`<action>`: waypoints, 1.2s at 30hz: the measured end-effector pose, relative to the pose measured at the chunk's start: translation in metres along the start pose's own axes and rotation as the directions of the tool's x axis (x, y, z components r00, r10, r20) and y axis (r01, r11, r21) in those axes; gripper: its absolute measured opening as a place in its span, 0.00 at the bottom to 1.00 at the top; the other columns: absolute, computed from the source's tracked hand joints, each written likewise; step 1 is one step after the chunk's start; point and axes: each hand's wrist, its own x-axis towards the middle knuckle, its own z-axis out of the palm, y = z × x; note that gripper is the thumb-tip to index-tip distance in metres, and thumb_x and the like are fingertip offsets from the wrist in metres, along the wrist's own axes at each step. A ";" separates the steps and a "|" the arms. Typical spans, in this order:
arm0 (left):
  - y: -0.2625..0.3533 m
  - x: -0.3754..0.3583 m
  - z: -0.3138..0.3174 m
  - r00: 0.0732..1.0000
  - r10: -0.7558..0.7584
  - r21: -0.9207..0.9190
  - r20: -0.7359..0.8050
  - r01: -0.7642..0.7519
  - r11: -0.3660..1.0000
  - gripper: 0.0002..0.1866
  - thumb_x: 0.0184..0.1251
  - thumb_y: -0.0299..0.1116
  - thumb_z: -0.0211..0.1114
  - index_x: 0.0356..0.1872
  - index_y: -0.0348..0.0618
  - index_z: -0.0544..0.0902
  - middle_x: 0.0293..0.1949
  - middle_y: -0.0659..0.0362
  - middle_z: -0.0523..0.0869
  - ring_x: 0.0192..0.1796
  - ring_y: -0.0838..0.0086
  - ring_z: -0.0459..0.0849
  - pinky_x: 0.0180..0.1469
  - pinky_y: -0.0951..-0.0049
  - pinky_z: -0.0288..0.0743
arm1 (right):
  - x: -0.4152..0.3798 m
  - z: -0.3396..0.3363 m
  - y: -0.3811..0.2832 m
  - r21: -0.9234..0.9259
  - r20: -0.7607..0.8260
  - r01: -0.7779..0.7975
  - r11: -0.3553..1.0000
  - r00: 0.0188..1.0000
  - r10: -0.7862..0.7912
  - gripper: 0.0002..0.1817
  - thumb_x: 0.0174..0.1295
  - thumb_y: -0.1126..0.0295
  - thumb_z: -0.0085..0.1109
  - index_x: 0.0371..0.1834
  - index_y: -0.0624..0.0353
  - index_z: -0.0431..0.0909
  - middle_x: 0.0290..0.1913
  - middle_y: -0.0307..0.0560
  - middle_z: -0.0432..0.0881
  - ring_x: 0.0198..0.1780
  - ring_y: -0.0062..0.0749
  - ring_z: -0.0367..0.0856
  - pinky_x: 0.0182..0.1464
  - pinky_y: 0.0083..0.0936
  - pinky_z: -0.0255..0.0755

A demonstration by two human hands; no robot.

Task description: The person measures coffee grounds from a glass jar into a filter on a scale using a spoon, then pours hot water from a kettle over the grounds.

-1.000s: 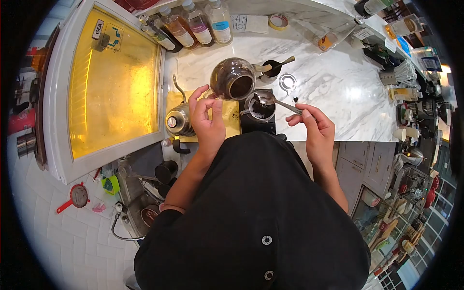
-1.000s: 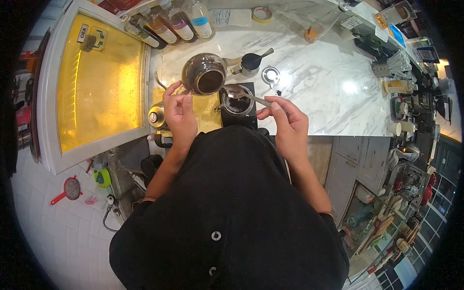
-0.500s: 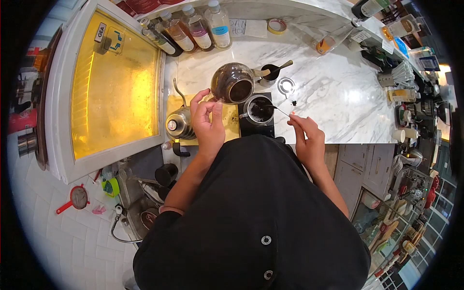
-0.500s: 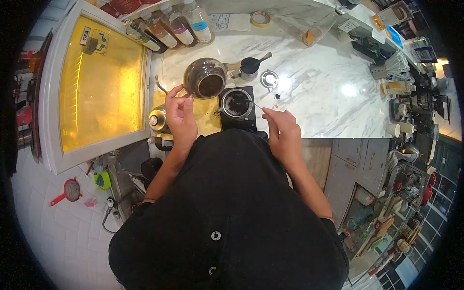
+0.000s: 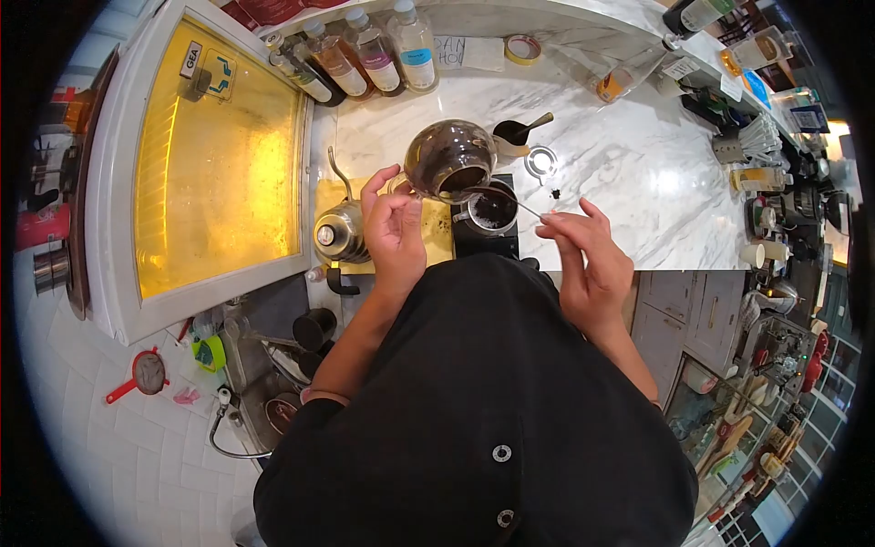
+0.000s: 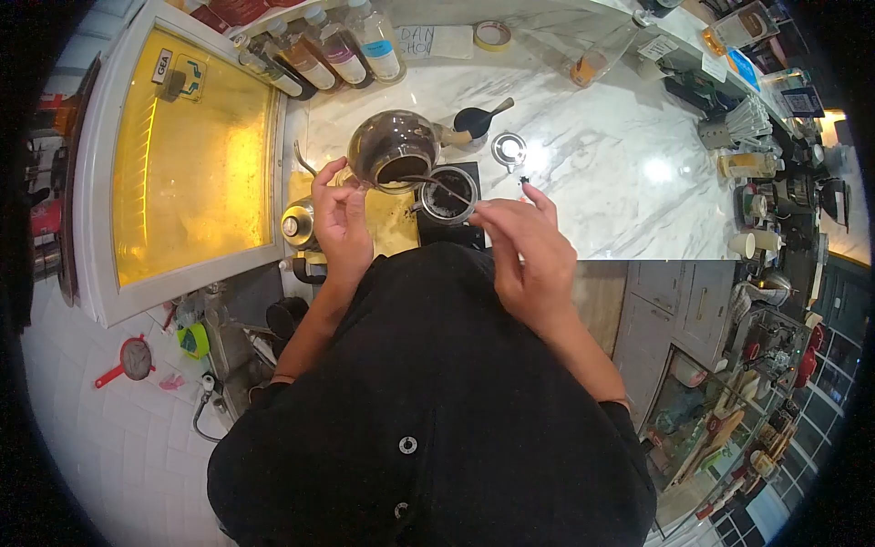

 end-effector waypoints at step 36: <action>0.007 0.003 -0.003 0.984 0.173 -0.004 0.052 -0.173 0.985 0.10 0.78 0.32 0.69 0.38 0.36 0.82 0.69 0.43 0.70 0.68 0.60 0.78 0.72 0.54 0.75 | 0.011 0.035 0.000 -0.283 0.169 0.173 0.943 0.977 -0.129 0.20 0.58 0.85 0.66 0.54 0.59 0.84 0.41 0.43 0.87 0.49 0.36 0.87 0.73 0.58 0.62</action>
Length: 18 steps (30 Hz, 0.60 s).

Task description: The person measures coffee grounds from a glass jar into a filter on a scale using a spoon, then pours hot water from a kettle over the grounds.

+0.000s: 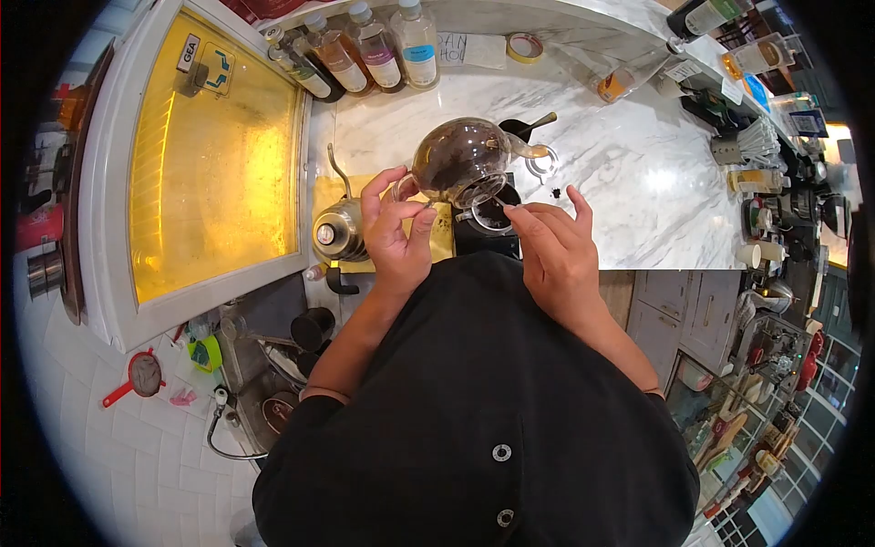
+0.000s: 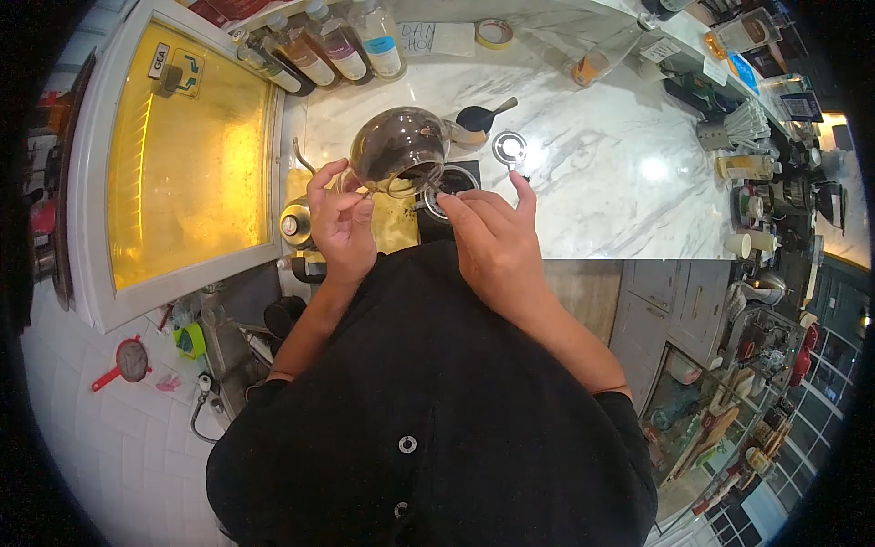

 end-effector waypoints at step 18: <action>-0.004 -0.005 0.003 0.999 0.049 -0.015 -0.003 -0.049 0.999 0.10 0.77 0.32 0.70 0.39 0.35 0.81 0.67 0.44 0.72 0.65 0.57 0.81 0.70 0.53 0.77 | -0.009 -0.003 -0.001 0.194 0.029 -0.145 0.970 0.989 0.142 0.15 0.64 0.83 0.65 0.53 0.58 0.84 0.33 0.44 0.85 0.38 0.39 0.87 0.70 0.52 0.67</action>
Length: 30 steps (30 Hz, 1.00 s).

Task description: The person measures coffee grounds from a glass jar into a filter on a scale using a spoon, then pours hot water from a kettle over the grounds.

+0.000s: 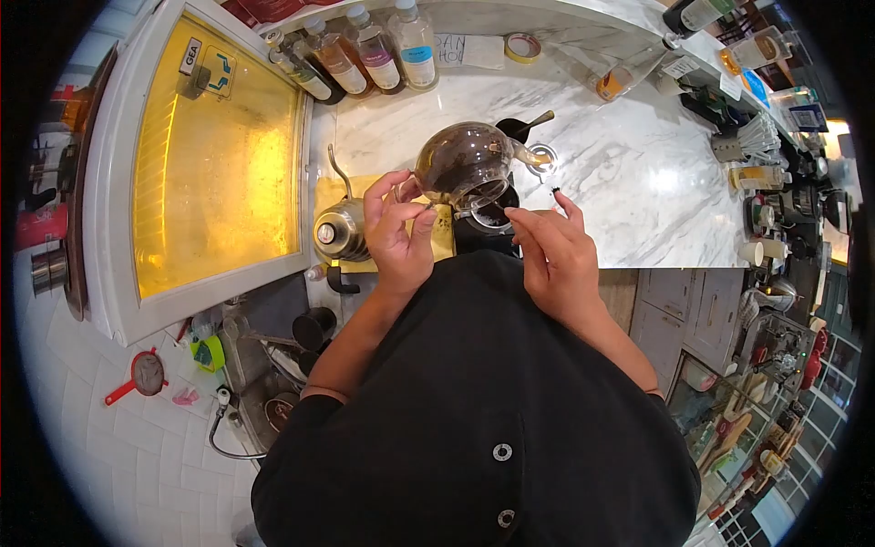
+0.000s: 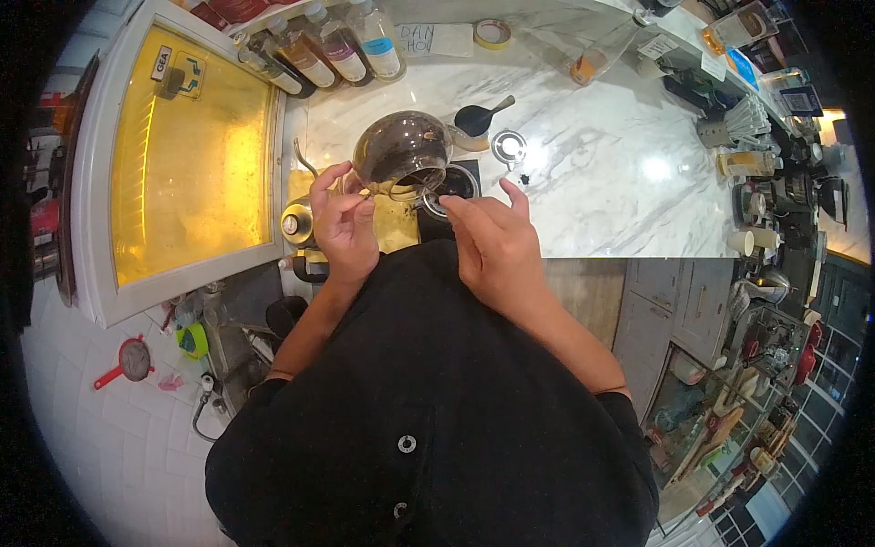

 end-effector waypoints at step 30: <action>-0.005 -0.002 -0.005 0.988 -0.149 0.167 0.036 0.141 0.976 0.06 0.76 0.28 0.70 0.43 0.36 0.83 0.68 0.47 0.73 0.61 0.64 0.84 0.65 0.64 0.80 | -0.002 -0.006 0.035 0.766 0.147 -0.440 0.468 0.829 0.539 0.13 0.78 0.73 0.54 0.54 0.72 0.83 0.31 0.47 0.85 0.41 0.33 0.89 0.51 0.30 0.80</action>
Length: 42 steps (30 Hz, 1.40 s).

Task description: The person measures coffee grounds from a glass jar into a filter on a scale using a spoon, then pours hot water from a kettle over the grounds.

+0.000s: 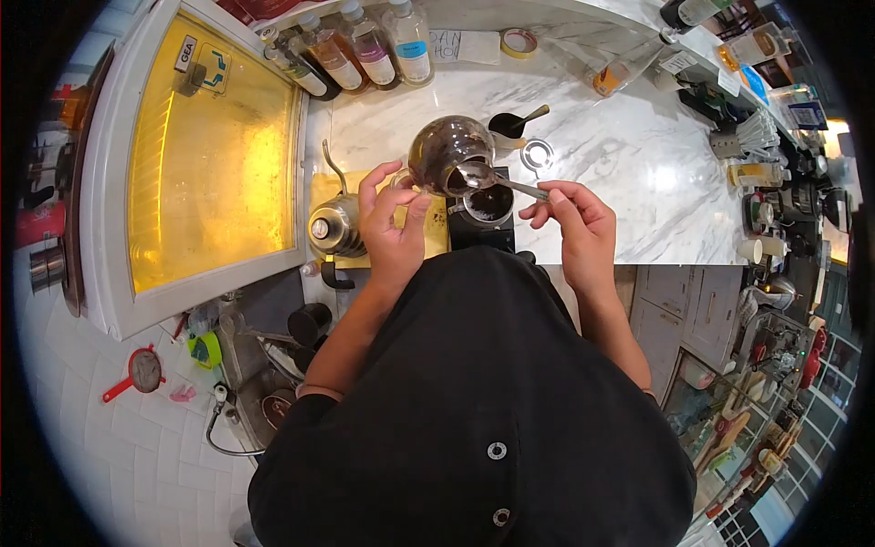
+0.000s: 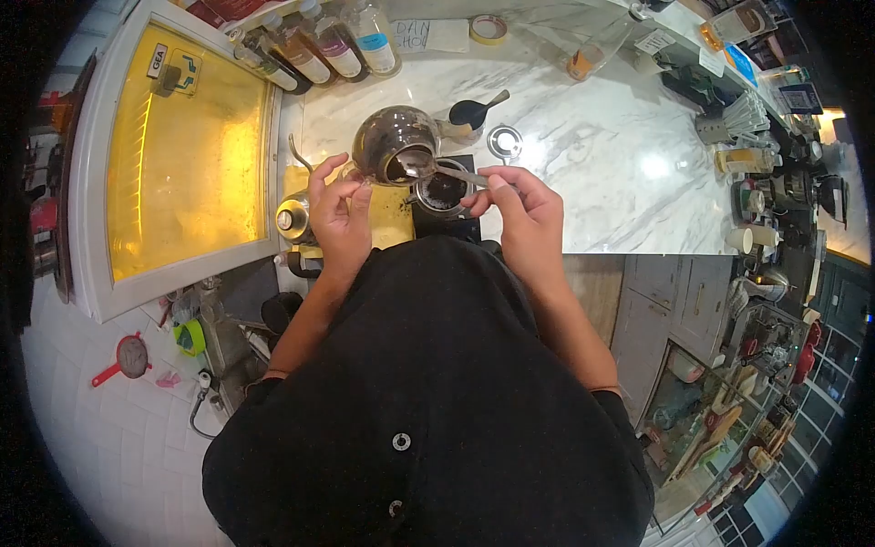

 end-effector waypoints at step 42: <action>0.016 0.000 0.000 0.988 0.153 -0.137 -0.029 -0.156 0.978 0.08 0.81 0.32 0.65 0.43 0.38 0.78 0.70 0.41 0.71 0.68 0.61 0.77 0.70 0.57 0.75 | -0.015 0.018 -0.015 -0.630 0.306 0.588 0.508 0.789 -0.533 0.15 0.64 0.84 0.65 0.53 0.58 0.86 0.40 0.47 0.88 0.47 0.44 0.88 0.64 0.49 0.76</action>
